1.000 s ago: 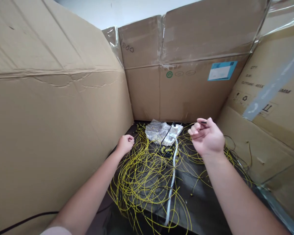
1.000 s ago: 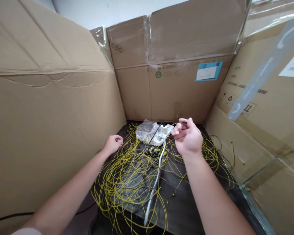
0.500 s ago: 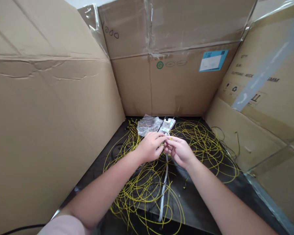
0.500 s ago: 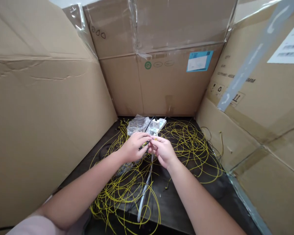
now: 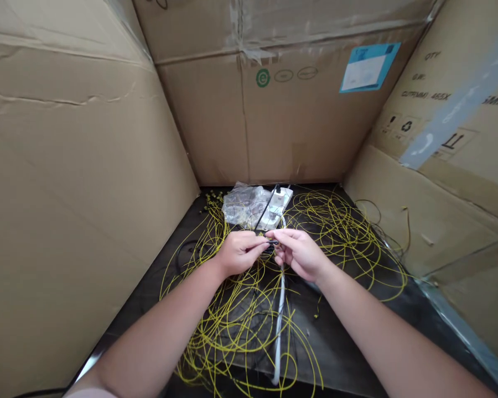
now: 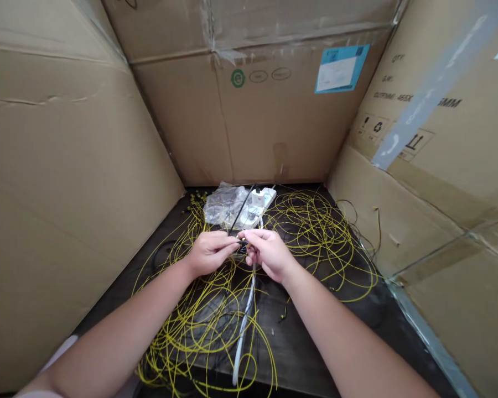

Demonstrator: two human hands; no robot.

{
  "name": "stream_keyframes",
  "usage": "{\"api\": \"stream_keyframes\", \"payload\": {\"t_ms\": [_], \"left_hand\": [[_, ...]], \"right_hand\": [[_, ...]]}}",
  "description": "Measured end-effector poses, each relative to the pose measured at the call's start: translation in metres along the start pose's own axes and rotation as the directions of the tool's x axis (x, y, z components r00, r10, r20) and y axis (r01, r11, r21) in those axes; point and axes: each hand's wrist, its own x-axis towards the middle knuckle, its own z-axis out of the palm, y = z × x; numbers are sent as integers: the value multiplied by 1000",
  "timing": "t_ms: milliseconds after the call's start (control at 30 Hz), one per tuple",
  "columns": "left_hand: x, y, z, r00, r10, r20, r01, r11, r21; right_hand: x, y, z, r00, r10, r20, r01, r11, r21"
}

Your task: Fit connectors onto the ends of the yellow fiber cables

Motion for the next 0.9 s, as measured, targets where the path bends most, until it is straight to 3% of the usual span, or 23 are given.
{"api": "stream_keyframes", "payload": {"t_ms": [200,433,633,767,900], "left_hand": [[2,6,-4,984,-174,44,180,963,-202],[0,5,3,945,-326,22,317,899,-304],[0,4,3,956,-283,71,292,935,-199],[0,4,2,957,-274,95,286,947,-147],[0,1,-1,939,-343,37,344,921,-182]], "right_hand": [[-2,0,-1,980,-14,197,6,999,41],[0,3,2,992,-91,85,91,996,15],[1,5,2,985,-170,-2,168,975,-142],[1,8,5,959,-285,-10,265,904,-337],[1,10,-1,885,-466,-11,368,713,-597]]}}
